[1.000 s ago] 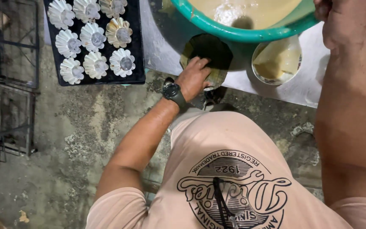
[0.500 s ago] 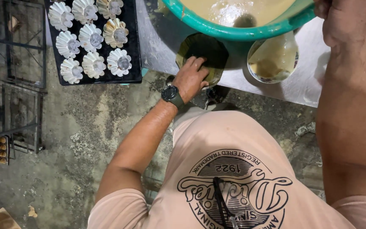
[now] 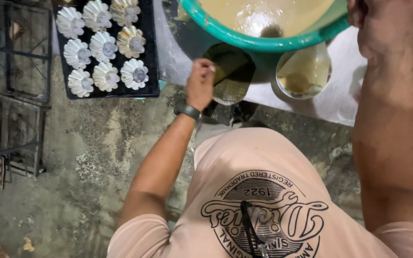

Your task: Filling small molds with batter and arranging them on a tray for baking.

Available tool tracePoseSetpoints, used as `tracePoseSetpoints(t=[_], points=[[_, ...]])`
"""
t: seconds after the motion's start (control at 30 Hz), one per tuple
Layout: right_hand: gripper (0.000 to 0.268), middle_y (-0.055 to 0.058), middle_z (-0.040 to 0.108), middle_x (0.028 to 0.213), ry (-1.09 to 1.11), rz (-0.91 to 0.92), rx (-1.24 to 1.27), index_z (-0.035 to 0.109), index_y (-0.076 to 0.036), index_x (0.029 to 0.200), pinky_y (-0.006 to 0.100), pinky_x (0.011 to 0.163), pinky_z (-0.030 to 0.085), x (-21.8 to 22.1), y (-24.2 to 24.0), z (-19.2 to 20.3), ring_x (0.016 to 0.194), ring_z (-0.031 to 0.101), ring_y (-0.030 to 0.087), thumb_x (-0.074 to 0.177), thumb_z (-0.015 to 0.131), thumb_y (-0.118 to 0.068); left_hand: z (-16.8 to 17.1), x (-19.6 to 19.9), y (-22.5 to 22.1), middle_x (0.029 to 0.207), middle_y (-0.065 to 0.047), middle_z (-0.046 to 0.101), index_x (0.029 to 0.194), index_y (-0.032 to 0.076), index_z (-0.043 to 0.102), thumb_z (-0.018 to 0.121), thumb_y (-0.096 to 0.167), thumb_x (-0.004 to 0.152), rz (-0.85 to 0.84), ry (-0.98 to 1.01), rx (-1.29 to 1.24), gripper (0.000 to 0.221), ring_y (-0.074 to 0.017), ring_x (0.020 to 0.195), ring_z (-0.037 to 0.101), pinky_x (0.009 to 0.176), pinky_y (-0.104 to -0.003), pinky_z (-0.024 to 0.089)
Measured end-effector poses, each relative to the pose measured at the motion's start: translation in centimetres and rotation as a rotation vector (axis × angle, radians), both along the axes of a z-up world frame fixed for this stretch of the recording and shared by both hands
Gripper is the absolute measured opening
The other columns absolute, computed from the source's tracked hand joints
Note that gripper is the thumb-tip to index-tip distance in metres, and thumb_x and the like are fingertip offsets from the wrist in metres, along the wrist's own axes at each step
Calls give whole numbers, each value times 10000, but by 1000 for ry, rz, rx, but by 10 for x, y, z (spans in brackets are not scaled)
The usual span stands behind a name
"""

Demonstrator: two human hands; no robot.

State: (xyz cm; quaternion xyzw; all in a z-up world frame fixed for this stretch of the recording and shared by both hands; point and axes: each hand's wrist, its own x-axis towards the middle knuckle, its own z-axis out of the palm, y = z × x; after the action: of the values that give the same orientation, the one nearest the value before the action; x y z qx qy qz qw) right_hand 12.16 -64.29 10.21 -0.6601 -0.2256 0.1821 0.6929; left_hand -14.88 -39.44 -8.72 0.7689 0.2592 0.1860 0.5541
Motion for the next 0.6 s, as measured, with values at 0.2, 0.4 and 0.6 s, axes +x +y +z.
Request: tracePoseSetpoints(t=[0.2, 0.4, 0.6], points=[[116, 67, 602, 804, 134, -40, -33, 636, -6, 1065, 249, 562, 393, 6, 17, 10, 624, 519, 134, 1177, 606, -7, 26, -12, 58, 1173, -101, 712, 1308, 39, 605, 627, 119, 1051, 411, -381, -232, 271, -134, 1051, 653, 934, -272, 513], [51, 54, 606, 856, 190, 22, 9, 575, -40, 1220, 211, 567, 391, 37, 45, -23, 636, 491, 98, 1180, 586, -70, 38, -58, 112, 1293, -130, 706, 1347, -65, 644, 698, -12, 1020, 463, -558, -373, 336, -167, 1141, 667, 1029, -316, 534], [75, 11, 559, 858, 126, 183, 32, 541, -108, 1125, 168, 577, 329, 80, 72, -87, 652, 439, 46, 1180, 532, -159, 118, -110, 171, 1201, -118, 710, 1584, 42, 352, 650, -130, 918, 417, -506, -336, 749, -177, 1094, 679, 968, -314, 561]])
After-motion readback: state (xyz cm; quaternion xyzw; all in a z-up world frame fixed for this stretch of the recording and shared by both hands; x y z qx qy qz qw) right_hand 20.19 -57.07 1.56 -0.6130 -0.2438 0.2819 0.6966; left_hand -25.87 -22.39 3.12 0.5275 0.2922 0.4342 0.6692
